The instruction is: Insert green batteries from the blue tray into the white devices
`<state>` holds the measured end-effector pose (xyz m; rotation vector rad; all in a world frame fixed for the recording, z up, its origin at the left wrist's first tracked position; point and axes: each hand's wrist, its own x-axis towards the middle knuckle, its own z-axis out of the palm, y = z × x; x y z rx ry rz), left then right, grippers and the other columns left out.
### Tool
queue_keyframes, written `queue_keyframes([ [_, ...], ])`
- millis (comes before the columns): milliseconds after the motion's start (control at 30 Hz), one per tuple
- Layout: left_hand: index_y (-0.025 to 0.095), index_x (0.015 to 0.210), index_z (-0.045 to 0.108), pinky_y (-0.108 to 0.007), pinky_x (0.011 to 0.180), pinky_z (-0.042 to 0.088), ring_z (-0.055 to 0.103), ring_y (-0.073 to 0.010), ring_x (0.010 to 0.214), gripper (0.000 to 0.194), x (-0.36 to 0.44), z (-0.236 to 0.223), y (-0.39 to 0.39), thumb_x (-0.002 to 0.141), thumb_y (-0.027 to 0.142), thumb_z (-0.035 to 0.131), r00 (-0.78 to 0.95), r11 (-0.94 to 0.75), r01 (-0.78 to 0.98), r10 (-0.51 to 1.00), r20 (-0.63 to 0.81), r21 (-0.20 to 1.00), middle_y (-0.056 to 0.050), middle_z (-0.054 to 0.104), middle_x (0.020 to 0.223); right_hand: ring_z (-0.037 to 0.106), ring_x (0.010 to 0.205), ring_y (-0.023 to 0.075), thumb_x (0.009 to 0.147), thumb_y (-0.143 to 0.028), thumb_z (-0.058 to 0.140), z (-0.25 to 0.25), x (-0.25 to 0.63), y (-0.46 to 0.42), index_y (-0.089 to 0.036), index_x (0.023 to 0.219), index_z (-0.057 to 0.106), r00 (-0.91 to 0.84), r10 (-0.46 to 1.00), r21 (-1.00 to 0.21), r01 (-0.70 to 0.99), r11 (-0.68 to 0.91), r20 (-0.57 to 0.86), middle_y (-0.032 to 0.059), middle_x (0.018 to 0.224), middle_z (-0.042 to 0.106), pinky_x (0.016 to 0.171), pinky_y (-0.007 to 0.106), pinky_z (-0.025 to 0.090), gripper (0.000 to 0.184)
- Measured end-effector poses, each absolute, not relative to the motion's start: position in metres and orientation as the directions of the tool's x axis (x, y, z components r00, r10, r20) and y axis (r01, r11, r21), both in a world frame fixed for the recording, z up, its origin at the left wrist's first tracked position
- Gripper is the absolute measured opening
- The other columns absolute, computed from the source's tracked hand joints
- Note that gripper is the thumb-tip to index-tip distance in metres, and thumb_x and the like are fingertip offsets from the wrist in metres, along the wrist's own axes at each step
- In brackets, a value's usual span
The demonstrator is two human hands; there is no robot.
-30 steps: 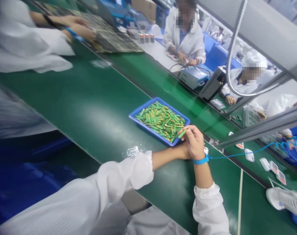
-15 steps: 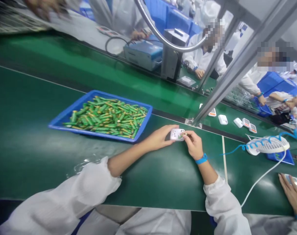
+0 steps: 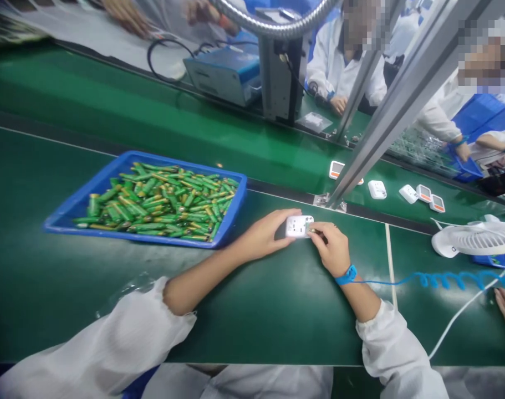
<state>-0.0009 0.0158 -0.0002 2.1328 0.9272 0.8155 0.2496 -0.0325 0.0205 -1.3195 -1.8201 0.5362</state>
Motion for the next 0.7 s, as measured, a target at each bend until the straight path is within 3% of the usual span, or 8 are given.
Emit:
queue_keyframes([
  [200,0.023,0.162,0.051,-0.05,0.13,0.049,0.06,-0.0311,0.152,0.066,-0.001,0.004,0.014,0.099,0.026,0.073,0.561,-0.518,0.38,0.788,0.255,0.766,-0.013,0.063,0.163,0.081,0.109,0.0286,0.105,-0.044,0.077,0.019,0.253,-0.027,-0.03,0.109,0.088,-0.133,0.944,-0.786,0.526,0.325,0.302,0.007,0.117,0.088,0.097,0.045,0.066,0.018],
  [433,0.022,0.162,0.051,-0.05,0.13,0.048,0.06,-0.032,0.152,0.067,-0.002,0.007,0.013,0.099,0.025,0.073,0.567,-0.524,0.384,0.783,0.254,0.76,-0.013,0.062,0.164,0.082,0.1,0.0243,0.106,-0.049,0.073,0.018,0.257,-0.025,-0.026,0.117,0.086,-0.049,0.986,-0.915,0.369,0.163,0.156,0.0076,0.122,0.087,0.09,0.04,0.069,0.028],
  [567,0.022,0.161,0.052,-0.051,0.131,0.048,0.06,-0.0322,0.152,0.066,-0.002,0.007,0.013,0.099,0.026,0.073,0.567,-0.528,0.384,0.782,0.258,0.757,-0.012,0.062,0.164,0.08,0.12,0.0289,0.106,-0.043,0.073,0.024,0.254,-0.029,-0.03,0.115,0.087,-0.135,0.954,-0.858,0.418,0.299,0.267,0.0075,0.126,0.086,0.104,0.048,0.066,0.021],
  [700,0.024,0.16,0.054,-0.05,0.129,0.049,0.061,-0.0313,0.15,0.063,-0.003,0.007,0.013,0.1,0.028,0.072,0.566,-0.526,0.383,0.783,0.258,0.759,-0.011,0.064,0.161,0.08,0.121,0.0315,0.104,-0.036,0.074,0.029,0.251,-0.032,-0.034,0.115,0.089,-0.234,0.915,-0.731,0.55,0.404,0.329,0.0048,0.125,0.087,0.113,0.057,0.063,0.019],
])
